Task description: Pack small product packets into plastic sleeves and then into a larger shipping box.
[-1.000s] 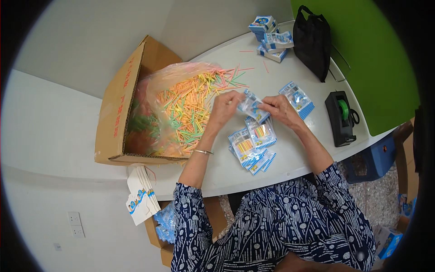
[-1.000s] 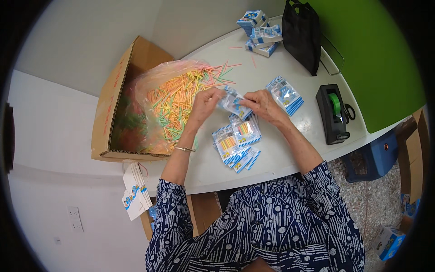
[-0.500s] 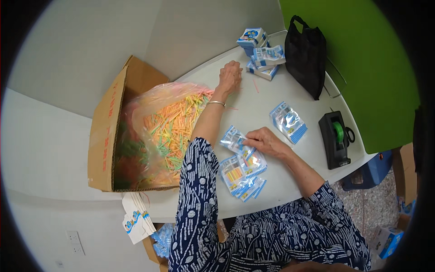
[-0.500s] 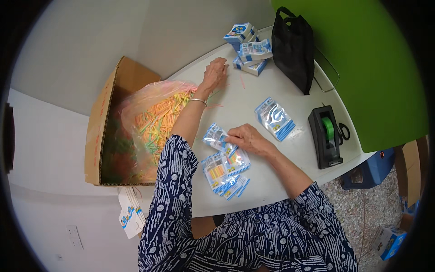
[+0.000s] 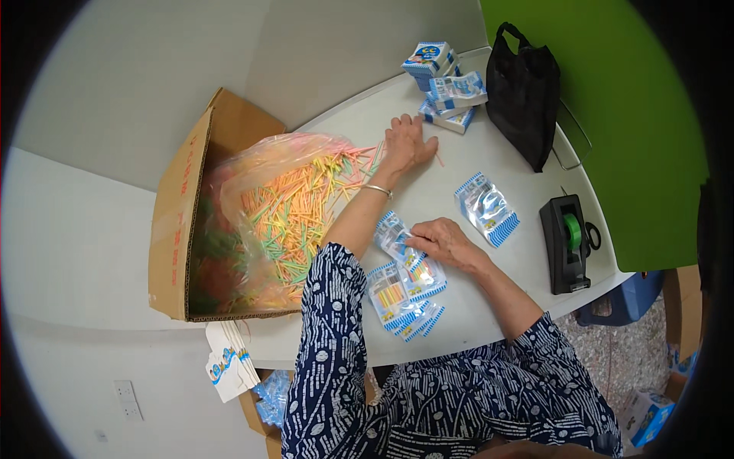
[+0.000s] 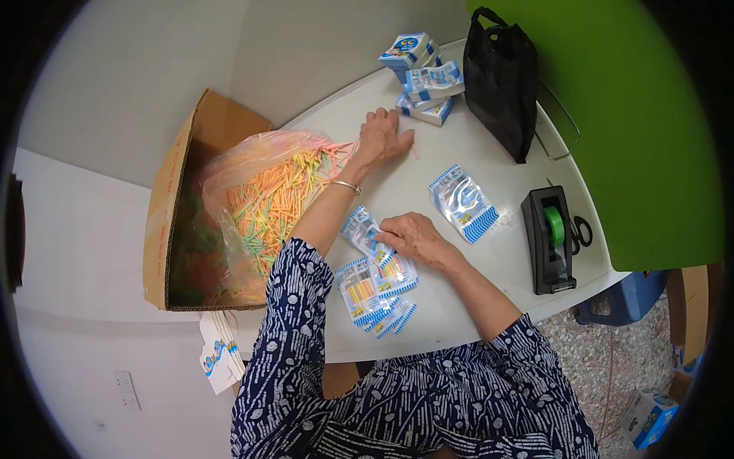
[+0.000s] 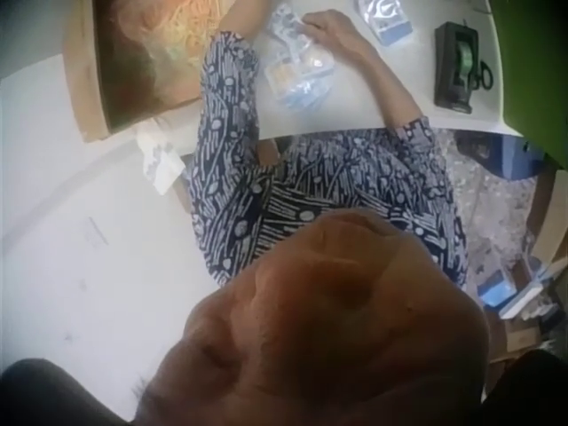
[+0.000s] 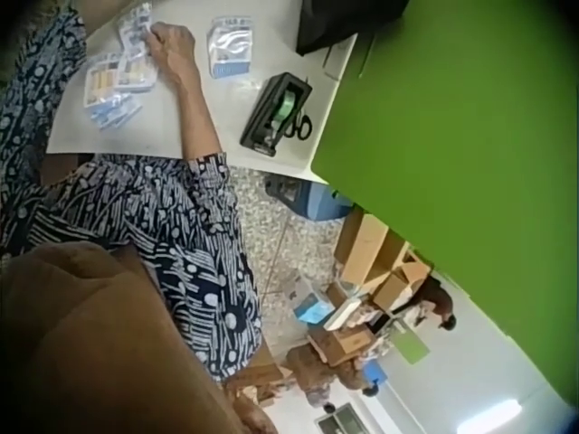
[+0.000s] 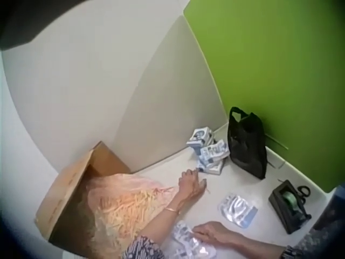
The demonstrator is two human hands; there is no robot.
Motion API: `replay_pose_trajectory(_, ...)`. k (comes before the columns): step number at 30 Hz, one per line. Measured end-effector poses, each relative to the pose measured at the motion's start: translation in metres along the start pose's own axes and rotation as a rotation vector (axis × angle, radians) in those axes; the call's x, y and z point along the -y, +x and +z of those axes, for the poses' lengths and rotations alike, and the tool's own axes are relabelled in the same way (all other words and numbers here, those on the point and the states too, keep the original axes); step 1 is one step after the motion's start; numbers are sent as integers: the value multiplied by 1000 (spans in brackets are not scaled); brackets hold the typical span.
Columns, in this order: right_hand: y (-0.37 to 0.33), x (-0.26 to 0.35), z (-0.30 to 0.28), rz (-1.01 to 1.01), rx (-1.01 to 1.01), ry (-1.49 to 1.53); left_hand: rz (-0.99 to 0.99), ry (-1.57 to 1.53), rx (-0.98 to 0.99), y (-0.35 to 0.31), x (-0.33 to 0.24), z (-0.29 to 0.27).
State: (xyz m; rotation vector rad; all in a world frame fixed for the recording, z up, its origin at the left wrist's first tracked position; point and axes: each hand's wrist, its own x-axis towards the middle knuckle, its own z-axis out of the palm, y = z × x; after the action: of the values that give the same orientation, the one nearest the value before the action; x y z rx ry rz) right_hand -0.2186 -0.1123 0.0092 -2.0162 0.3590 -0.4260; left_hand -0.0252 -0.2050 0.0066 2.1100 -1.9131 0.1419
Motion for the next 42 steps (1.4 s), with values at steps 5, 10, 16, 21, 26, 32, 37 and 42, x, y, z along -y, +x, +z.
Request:
replay_pose_trajectory(5, 0, 1, 0, -50, -42, -6, 97, 141, -92, -26, 11, -3)
replay_pose_trajectory(10, -1, 2, 0, -22, -32, 11, 10, 194, -73, -58, 58, -23)
replay_pose_trajectory(16, -1, 1, 2, 2, -34, 13, 308, 156, -179, -120, 87, -44)
replay_pose_trajectory(21, -3, 6, -4, 55, 27, -34, 328, 236, -108, -157, 117, -67)
replay_pose_trajectory(26, -2, 9, -2, 58, 20, -23, 81, 205, -194, -135, 135, -83)
replay_pose_trajectory(32, 0, 3, -1, 30, -17, 33, 144, 515, -104, -107, 152, -97)
replay_pose_trajectory(37, 0, 1, 1, -6, -33, 29, 224, 614, -1, -94, 162, -97)
replay_pose_trajectory(42, -1, 5, -2, 54, 8, 2, 251, 604, -16, -91, 165, -84)
